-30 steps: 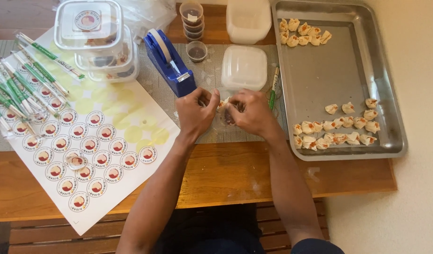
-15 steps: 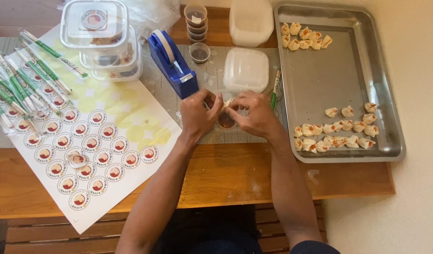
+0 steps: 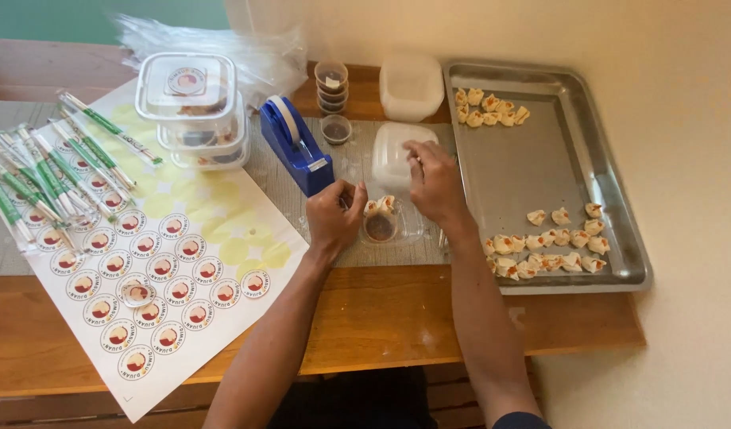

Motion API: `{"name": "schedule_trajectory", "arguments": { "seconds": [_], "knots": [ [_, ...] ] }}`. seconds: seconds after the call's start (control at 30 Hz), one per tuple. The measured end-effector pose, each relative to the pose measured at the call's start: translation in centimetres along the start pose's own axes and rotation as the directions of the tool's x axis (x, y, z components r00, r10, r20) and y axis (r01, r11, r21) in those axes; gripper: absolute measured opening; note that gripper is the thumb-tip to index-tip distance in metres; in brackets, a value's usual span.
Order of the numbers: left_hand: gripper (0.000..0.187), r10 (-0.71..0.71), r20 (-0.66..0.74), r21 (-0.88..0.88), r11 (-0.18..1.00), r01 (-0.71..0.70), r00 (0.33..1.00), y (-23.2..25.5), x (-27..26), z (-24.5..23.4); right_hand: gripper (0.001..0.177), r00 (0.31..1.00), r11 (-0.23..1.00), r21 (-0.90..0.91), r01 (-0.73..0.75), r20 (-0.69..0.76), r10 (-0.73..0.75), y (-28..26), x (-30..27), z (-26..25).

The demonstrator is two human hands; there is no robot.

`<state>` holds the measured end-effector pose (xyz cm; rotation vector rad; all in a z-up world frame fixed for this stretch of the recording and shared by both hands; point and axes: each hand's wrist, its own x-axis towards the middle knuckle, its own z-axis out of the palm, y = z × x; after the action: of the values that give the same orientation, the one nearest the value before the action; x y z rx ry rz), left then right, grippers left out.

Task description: Packaging small pastries into individual plastic containers and applying circular labels to the lids.

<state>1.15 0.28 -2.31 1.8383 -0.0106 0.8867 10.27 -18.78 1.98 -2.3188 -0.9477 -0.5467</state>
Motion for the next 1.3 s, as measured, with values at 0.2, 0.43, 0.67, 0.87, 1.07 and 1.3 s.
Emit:
{"name": "schedule_trajectory", "arguments": {
  "seconds": [0.2, 0.43, 0.67, 0.87, 1.07, 1.3],
  "knots": [
    [0.029, -0.018, 0.013, -0.005, 1.0, 0.018, 1.0, -0.1, 0.1, -0.2, 0.102, 0.817, 0.944, -0.129, -0.303, 0.475, 0.327, 0.1, 3.1, -4.8],
    [0.028, -0.046, 0.052, 0.001, 0.999, 0.046, 0.998, -1.7, -0.4, 0.2, 0.123, 0.842, 0.958, -0.033, -0.285, 0.469, 0.266, 2.2, 3.7, -3.8],
    [0.025, -0.036, 0.099, 0.017, 0.999, 0.034, 0.994, -2.0, -0.4, 0.4, 0.149, 0.837, 0.974, 0.035, -0.225, 0.519, 0.175, 6.7, 3.1, -0.9],
    [0.026, -0.044, 0.117, 0.012, 0.999, 0.043, 0.992, -2.4, -0.4, 0.5, 0.154, 0.817, 0.96, 0.023, -0.277, 0.531, 0.223, 5.5, 3.5, -1.5],
    [0.026, -0.02, 0.105, 0.0, 1.0, 0.02, 0.994, -1.7, -0.2, 0.3, 0.148, 0.818, 0.924, 0.05, -0.379, 0.486, 0.309, 2.7, 3.8, -3.6],
    [0.023, -0.016, 0.098, -0.019, 1.0, 0.018, 0.995, -1.5, -0.1, 0.2, 0.142, 0.842, 0.909, 0.083, -0.408, 0.419, 0.34, 1.8, 3.8, -4.6]
  ]
}}
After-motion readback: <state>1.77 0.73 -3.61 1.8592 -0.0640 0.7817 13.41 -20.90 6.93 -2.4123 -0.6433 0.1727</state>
